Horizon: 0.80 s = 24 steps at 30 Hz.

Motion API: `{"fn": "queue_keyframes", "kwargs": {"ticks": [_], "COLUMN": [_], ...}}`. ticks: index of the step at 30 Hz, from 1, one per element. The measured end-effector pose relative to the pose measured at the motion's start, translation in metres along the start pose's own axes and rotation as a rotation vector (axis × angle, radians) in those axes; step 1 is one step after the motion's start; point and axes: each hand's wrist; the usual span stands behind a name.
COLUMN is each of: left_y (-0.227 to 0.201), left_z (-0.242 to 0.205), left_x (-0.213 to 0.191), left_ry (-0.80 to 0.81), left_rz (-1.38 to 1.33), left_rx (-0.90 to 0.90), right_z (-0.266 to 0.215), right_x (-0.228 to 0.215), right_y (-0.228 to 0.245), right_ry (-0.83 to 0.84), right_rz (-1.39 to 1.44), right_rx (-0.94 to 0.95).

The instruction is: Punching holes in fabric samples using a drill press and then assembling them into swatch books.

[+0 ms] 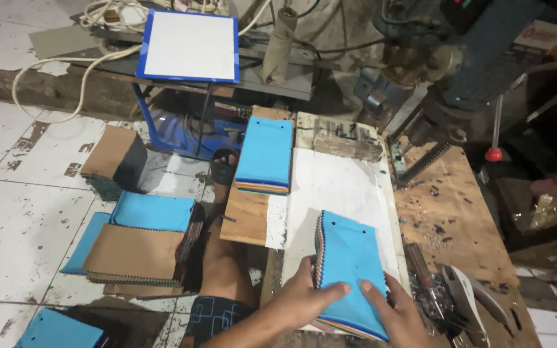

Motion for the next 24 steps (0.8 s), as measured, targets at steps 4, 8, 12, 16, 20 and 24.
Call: {"fn": "queue_keyframes", "kwargs": {"ticks": [4, 8, 12, 16, 20, 24], "left_y": [-0.017, -0.063, -0.087, -0.097, -0.097, -0.067], "left_z": [0.005, -0.002, 0.014, 0.052, 0.093, 0.119], "left_x": [-0.030, -0.079, -0.135, -0.200, -0.233, -0.233], "left_ry": [-0.068, -0.059, -0.122, -0.272, -0.332, -0.307], "left_rz": [-0.016, -0.199, -0.123, 0.177, 0.186, 0.019], "left_rx": [0.143, 0.153, 0.290, 0.510, 0.438, 0.235], "right_z": [-0.024, -0.037, -0.026, -0.013, 0.049, 0.079], "right_x": [0.013, 0.038, 0.072, 0.102, 0.128, 0.139], "right_y": [0.032, 0.086, 0.139, 0.191, 0.220, 0.212], "right_ry": [-0.046, 0.034, 0.196, 0.238, 0.236, 0.223], "right_rz": [-0.043, 0.034, 0.150, 0.171, 0.160, 0.018], "right_rx": [-0.244, -0.533, -0.748, -0.991, -0.959, -0.771]}}
Point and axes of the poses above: each hand's wrist, its own z-axis towards the middle knuckle, its own x-axis out of the palm, y = z × x, and after that the axes turned 7 degrees about x, right-handed
